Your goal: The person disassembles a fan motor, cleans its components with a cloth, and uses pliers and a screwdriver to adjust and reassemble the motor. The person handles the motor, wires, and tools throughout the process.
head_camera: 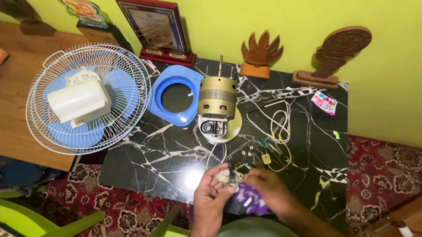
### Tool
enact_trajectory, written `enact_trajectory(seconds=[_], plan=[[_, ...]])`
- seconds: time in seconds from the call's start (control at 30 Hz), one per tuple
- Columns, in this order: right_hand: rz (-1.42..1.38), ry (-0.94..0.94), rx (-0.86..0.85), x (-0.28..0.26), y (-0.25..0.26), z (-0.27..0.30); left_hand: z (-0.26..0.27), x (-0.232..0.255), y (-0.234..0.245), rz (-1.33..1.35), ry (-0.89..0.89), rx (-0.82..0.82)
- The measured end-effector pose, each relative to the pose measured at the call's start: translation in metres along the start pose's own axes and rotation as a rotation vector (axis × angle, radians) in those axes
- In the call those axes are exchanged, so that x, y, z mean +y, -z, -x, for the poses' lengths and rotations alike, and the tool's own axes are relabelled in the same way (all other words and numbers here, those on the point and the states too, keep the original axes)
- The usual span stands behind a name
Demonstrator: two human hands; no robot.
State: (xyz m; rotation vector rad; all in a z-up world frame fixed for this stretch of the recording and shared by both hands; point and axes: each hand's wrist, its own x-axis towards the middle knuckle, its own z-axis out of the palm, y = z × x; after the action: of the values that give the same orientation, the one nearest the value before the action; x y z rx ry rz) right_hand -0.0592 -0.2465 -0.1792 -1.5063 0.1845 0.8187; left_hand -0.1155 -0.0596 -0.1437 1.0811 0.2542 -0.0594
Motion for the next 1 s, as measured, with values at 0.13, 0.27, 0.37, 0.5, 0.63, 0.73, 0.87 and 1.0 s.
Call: enact_trajectory(seconds=[0.13,0.27,0.37,0.5,0.63,0.73,0.87,1.0], plan=[[-0.066,0.055,0.077,0.014,0.033,-0.014,-0.006,-0.009,0.004,0.068,-0.034,0.012],[-0.091,-0.039,0.135,0.018,0.046,-0.020,-0.007,-0.013,0.008,0.055,-0.029,0.035],[-0.017,-0.062,0.166,0.019,0.047,-0.023,-0.009,-0.015,0.010,0.045,-0.005,0.037],[-0.089,0.094,0.149,0.011,0.034,-0.023,-0.015,-0.014,0.009,0.054,-0.002,0.016],[-0.169,0.061,0.174,-0.006,0.012,-0.016,-0.017,-0.014,0.008,0.014,-0.017,0.008],[-0.204,0.018,0.210,-0.019,-0.001,-0.012,-0.020,-0.015,0.008,0.020,-0.015,0.018],[-0.218,0.106,0.213,-0.027,-0.011,-0.009,-0.019,-0.014,0.009,0.017,-0.005,0.008],[-0.197,0.188,0.203,-0.027,-0.017,-0.005,-0.020,-0.010,0.013,-0.007,0.005,-0.005]])
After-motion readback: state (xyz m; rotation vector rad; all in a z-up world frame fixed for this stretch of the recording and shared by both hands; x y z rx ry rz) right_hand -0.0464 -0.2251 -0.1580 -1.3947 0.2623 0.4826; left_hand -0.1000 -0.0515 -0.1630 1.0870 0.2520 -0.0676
